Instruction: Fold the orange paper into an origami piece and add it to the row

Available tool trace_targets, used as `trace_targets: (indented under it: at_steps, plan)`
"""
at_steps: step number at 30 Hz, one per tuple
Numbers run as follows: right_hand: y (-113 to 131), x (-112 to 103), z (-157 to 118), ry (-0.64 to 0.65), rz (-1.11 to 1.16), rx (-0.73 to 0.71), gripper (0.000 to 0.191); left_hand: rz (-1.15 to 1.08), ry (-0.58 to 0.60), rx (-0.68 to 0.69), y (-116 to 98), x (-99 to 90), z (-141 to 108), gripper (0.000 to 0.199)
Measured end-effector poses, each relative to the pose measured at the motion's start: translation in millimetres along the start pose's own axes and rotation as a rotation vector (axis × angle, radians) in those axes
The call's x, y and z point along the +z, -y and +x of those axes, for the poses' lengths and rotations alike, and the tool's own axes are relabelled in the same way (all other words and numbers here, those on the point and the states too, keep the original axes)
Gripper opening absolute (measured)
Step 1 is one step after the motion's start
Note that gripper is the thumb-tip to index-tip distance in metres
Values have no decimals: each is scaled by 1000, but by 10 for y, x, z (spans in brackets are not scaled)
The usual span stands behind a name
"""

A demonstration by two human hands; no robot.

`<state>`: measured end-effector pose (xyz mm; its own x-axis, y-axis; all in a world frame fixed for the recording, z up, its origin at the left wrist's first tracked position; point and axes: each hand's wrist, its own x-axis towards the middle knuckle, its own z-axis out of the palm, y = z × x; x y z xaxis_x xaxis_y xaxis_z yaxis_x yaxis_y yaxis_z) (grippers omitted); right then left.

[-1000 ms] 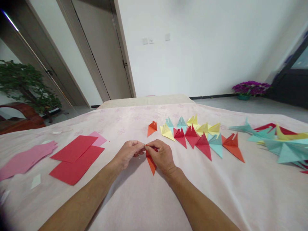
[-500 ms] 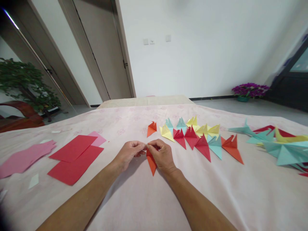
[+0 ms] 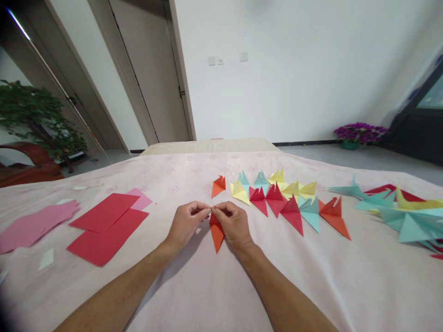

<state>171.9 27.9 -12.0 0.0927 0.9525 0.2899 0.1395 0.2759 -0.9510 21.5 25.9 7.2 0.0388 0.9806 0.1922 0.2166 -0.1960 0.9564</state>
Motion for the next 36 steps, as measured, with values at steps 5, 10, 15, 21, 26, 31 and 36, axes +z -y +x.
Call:
trace_targets:
  at_steps: [5,10,15,21,26,31,36]
  plan:
    - [-21,-4,-1,0,14,16,19,50,-37,71,31,10,-27,11]
    - [-23,5,1,-6,55,43,20,150,-123,217,78,4,-38,6]
    - [-24,17,-7,6,79,47,21,264,-128,349,68,-6,-55,5]
    - [-14,18,-18,6,80,49,20,288,-119,328,22,-12,-74,7]
    - [-12,21,-4,-1,88,42,19,284,-135,271,26,4,-81,6]
    - [-33,14,3,3,74,14,17,235,-130,189,73,26,-72,9]
    - [-37,10,-3,4,71,-1,16,168,-118,120,93,42,-70,12]
